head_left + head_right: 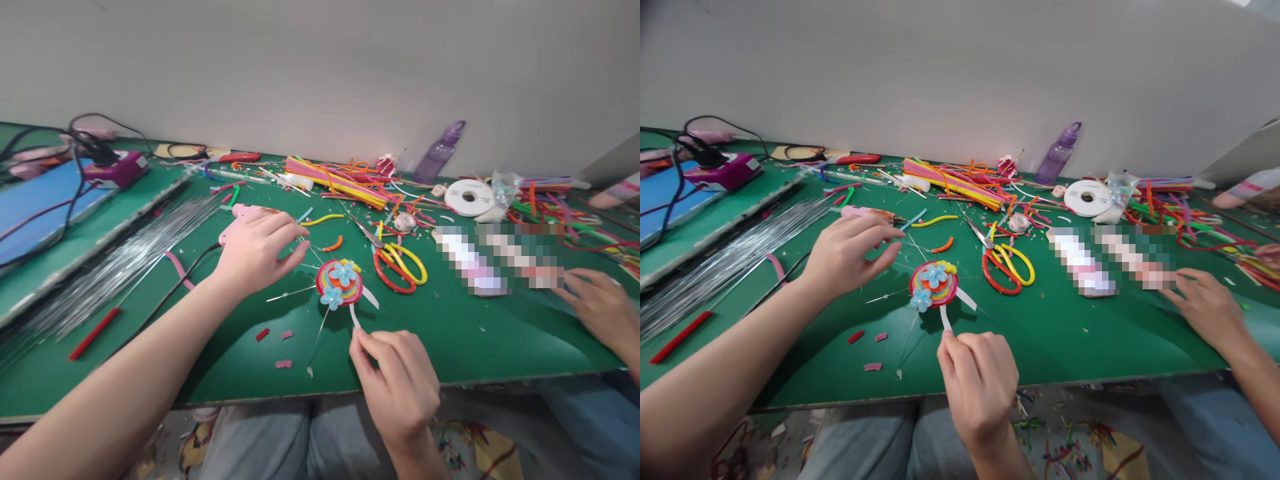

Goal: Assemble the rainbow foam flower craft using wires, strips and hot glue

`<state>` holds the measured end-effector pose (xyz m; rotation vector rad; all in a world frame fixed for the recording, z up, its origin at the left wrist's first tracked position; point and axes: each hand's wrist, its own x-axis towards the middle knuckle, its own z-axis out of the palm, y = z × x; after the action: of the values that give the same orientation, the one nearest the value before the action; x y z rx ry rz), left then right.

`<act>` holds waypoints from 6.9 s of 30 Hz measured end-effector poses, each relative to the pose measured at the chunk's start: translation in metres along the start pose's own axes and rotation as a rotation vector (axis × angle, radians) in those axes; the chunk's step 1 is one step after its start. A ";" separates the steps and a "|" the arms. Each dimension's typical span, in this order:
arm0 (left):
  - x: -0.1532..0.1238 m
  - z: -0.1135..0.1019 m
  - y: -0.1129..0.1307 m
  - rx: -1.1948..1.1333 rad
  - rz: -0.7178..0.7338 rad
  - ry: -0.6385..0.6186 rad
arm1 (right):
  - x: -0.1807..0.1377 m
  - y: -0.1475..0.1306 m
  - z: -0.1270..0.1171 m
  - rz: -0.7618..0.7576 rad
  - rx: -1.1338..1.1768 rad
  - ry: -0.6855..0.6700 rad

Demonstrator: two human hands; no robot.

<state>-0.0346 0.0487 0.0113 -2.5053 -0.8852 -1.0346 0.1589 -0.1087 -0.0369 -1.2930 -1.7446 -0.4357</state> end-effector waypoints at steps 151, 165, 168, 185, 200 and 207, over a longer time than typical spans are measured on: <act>0.001 0.007 0.029 -0.508 0.224 -0.108 | 0.006 -0.002 0.002 0.099 0.010 -0.062; 0.001 0.007 0.029 -0.510 0.222 -0.112 | 0.010 0.001 0.002 0.275 0.115 -0.145; 0.001 0.007 0.029 -0.513 0.224 -0.115 | 0.011 0.001 0.004 0.239 0.056 -0.122; 0.001 0.007 0.029 -0.510 0.222 -0.108 | 0.013 -0.005 0.004 0.198 -0.043 -0.075; 0.001 0.007 0.029 -0.509 0.225 -0.112 | 0.016 -0.006 0.006 0.221 -0.018 -0.108; 0.001 0.007 0.029 -0.515 0.221 -0.115 | 0.018 -0.007 0.006 0.207 -0.035 -0.107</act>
<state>-0.0116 0.0302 0.0064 -3.0216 -0.3821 -1.1685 0.1490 -0.0968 -0.0244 -1.5283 -1.6742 -0.2836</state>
